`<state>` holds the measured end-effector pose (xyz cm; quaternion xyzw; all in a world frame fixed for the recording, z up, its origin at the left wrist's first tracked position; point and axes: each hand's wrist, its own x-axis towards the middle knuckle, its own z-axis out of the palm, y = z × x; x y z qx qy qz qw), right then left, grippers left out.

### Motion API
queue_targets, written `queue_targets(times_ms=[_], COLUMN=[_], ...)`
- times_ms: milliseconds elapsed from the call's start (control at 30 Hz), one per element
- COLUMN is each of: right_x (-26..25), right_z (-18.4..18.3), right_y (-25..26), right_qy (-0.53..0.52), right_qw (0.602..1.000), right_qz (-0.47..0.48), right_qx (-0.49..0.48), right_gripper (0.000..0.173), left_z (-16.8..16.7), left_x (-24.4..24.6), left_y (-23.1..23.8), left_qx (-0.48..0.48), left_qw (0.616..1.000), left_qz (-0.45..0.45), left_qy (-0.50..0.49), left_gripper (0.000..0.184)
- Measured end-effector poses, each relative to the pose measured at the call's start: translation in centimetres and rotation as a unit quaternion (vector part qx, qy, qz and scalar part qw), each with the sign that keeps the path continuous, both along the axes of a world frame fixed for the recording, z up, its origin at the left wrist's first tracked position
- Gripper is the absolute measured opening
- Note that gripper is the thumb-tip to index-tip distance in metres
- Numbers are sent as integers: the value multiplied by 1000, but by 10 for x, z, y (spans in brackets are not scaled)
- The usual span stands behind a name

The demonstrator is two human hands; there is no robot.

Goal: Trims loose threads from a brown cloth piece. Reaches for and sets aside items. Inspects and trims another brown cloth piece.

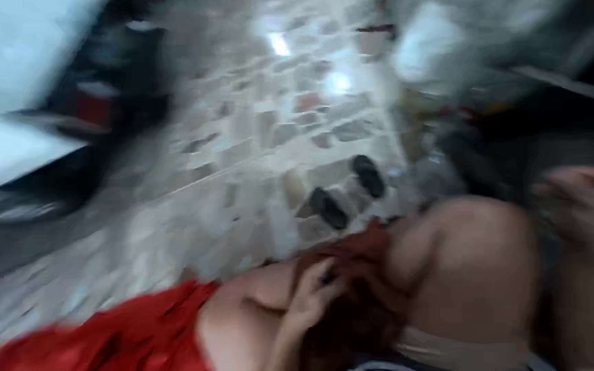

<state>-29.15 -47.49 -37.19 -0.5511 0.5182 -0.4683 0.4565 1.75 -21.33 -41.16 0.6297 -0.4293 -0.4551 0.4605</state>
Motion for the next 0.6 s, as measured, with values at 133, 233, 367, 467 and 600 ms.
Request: queue_targets(times_ms=[133, 233, 367, 467, 600], right_x=[-86, -145, -191, -212, -222], right_z=[-122, -194, -246, -259, -267], right_y=[-38, -30, -8, 5, 6], right_qy=[81, 111, 135, 122, 73], right_qw=[974, 941, 889, 865, 854], right_qz=[-102, -97, -140, -128, -139], right_qx=[183, 304, 414, 470, 495], right_gripper=[26, 32, 34, 46, 63], left_z=[-40, -38, -42, -46, -47], left_x=[-6, -8, -6, -4, -4], left_y=[2, -12, -22, -21, -22], left_qx=[70, 94, 117, 127, 108], left_qw=[991, 989, 987, 986, 987], left_qz=[61, 61, 29, 30, 27], left_qy=[96, 101, 109, 108, 117], left_gripper=[24, 17, 13, 12, 8])
